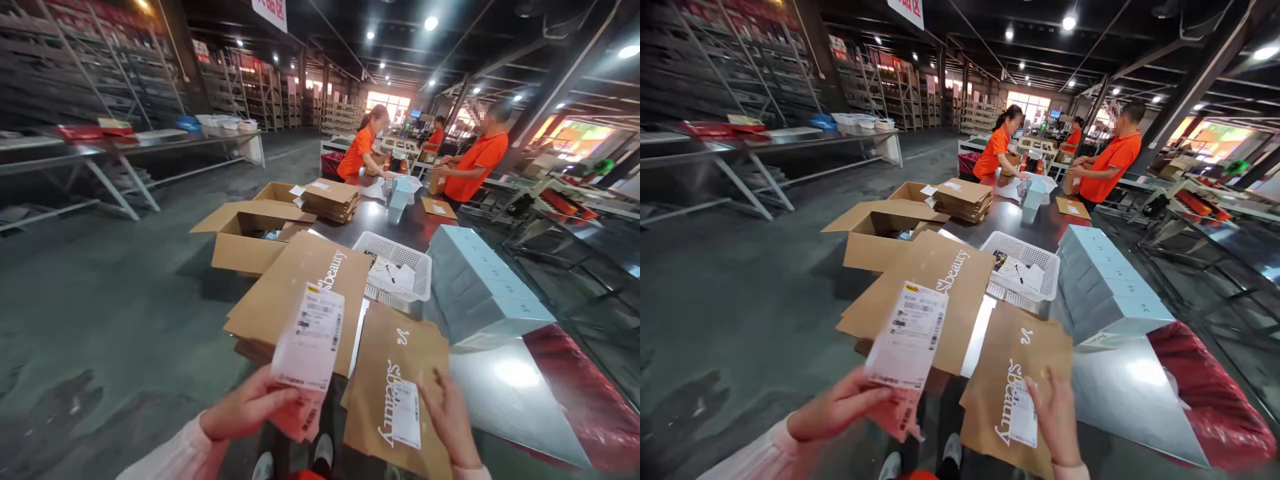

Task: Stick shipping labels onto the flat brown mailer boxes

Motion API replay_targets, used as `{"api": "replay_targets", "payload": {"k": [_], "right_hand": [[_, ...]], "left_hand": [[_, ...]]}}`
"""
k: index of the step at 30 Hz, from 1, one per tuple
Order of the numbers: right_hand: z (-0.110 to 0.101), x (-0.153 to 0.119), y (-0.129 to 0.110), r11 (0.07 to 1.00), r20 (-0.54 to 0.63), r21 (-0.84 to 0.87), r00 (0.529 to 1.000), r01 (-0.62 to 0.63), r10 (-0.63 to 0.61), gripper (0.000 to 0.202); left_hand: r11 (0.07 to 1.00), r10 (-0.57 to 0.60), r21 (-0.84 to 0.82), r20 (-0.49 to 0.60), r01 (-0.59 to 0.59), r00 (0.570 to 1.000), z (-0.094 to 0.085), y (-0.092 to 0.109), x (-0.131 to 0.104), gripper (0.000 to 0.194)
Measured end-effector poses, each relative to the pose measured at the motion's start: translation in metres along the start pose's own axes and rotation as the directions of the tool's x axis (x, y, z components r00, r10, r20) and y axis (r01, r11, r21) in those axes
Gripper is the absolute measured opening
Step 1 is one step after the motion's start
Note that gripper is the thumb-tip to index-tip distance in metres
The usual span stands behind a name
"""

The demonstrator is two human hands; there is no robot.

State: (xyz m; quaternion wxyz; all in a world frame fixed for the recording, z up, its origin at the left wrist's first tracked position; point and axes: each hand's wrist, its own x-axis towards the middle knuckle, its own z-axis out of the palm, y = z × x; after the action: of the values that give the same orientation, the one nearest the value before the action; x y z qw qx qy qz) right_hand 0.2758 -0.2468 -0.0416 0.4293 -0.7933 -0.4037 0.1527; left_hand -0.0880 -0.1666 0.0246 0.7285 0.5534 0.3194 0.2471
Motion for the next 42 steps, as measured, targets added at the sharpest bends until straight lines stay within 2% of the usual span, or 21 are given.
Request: {"api": "replay_targets", "payload": {"k": [1, 2, 3, 4, 5, 7, 9, 10, 13, 15, 18, 23, 25, 28, 30, 32, 34, 36, 38, 40, 42], "right_hand": [[0.025, -0.012, -0.032, 0.983, 0.221, 0.183, 0.974, 0.013, -0.054, 0.074], [0.049, -0.027, -0.062, 0.926, 0.474, 0.378, 0.858, 0.006, -0.198, 0.080], [0.071, -0.043, -0.089, 0.862, 0.595, 0.504, 0.744, -0.049, -0.306, 0.080], [0.091, -0.058, -0.111, 0.819, 0.598, 0.566, 0.730, -0.091, -0.331, 0.067], [0.107, -0.073, -0.127, 0.792, 0.596, 0.598, 0.727, -0.119, -0.341, 0.057], [0.132, -0.094, -0.141, 0.807, 0.568, 0.578, 0.771, -0.124, -0.289, 0.041], [0.146, -0.102, -0.144, 0.834, 0.591, 0.544, 0.749, -0.095, -0.300, 0.039], [0.150, -0.100, -0.145, 0.835, 0.597, 0.545, 0.734, -0.077, -0.323, 0.041], [0.153, -0.080, -0.158, 0.844, 0.585, 0.537, 0.730, -0.023, -0.352, 0.054], [0.149, -0.063, -0.174, 0.885, 0.604, 0.464, 0.720, 0.031, -0.342, 0.048], [0.143, -0.045, -0.198, 0.914, 0.611, 0.371, 0.698, 0.163, -0.373, 0.041], [0.151, -0.022, -0.216, 0.900, 0.530, 0.324, 0.733, 0.291, -0.427, 0.039], [0.161, 0.000, -0.220, 0.876, 0.486, 0.357, 0.736, 0.326, -0.472, 0.039], [0.182, 0.054, -0.229, 0.833, 0.351, 0.319, 0.760, 0.452, -0.547, 0.040], [0.200, 0.101, -0.237, 0.842, 0.269, 0.186, 0.798, 0.507, -0.540, 0.038], [0.219, 0.145, -0.244, 0.865, 0.215, 0.045, 0.840, 0.500, -0.498, 0.035], [0.238, 0.180, -0.247, 0.881, 0.186, -0.047, 0.871, 0.471, -0.455, 0.033], [0.256, 0.204, -0.246, 0.887, 0.176, -0.135, 0.892, 0.441, -0.417, 0.036], [0.271, 0.216, -0.243, 0.889, 0.157, -0.202, 0.910, 0.411, -0.384, 0.052], [0.284, 0.216, -0.241, 0.855, 0.183, -0.271, 0.896, 0.442, -0.405, 0.073], [0.291, 0.203, -0.240, 0.734, 0.329, -0.350, 0.810, 0.582, -0.486, 0.074]], "left_hand": [[1.000, -0.021, 0.015, 0.070, 0.020, 0.997, 0.004, -0.002, 0.000, 0.039], [0.999, -0.037, 0.031, 0.137, 0.033, 0.990, 0.006, -0.005, 0.000, 0.040], [0.999, -0.038, 0.039, 0.179, 0.032, 0.983, 0.007, -0.011, -0.001, 0.041], [0.999, -0.030, 0.040, 0.181, 0.023, 0.983, 0.005, -0.016, -0.002, 0.042], [1.000, -0.010, 0.031, 0.137, 0.006, 0.991, 0.001, -0.023, -0.002, 0.045], [0.998, 0.042, -0.031, -0.084, -0.045, 0.996, -0.010, -0.033, -0.002, 0.056], [0.988, 0.071, -0.106, -0.357, -0.115, 0.932, -0.023, -0.038, -0.001, 0.059], [0.982, 0.072, -0.129, -0.428, -0.140, 0.901, -0.027, -0.038, 0.000, 0.057], [0.975, 0.074, -0.164, -0.399, -0.151, 0.914, -0.034, -0.035, 0.004, 0.053], [0.968, 0.115, -0.160, -0.404, -0.193, 0.908, -0.034, -0.033, 0.008, 0.049], [0.961, 0.176, -0.085, -0.544, -0.262, 0.821, -0.035, -0.031, 0.019, 0.047], [0.961, 0.190, -0.024, -0.663, -0.274, 0.724, -0.044, -0.023, 0.049, 0.056], [0.957, 0.154, -0.089, -0.649, -0.275, 0.745, -0.052, -0.017, 0.060, 0.055], [0.939, 0.083, -0.271, -0.421, -0.213, 0.903, -0.068, -0.008, 0.073, 0.055], [0.918, 0.043, -0.375, -0.229, -0.129, 0.972, -0.080, -0.006, 0.081, 0.058], [0.903, 0.011, -0.421, -0.174, -0.084, 0.985, -0.090, -0.007, 0.087, 0.058], [0.897, -0.014, -0.434, -0.219, -0.085, 0.976, -0.095, -0.012, 0.091, 0.058], [0.909, -0.052, -0.411, -0.265, -0.064, 0.963, -0.095, -0.019, 0.088, 0.056], [0.928, -0.078, -0.373, -0.263, -0.027, 0.962, -0.092, -0.029, 0.076, 0.055], [0.937, -0.090, -0.350, -0.233, 0.003, 0.968, -0.090, -0.035, 0.055, 0.052], [0.938, -0.077, -0.346, -0.209, 0.000, 0.975, -0.091, -0.033, 0.032, 0.050]]}}
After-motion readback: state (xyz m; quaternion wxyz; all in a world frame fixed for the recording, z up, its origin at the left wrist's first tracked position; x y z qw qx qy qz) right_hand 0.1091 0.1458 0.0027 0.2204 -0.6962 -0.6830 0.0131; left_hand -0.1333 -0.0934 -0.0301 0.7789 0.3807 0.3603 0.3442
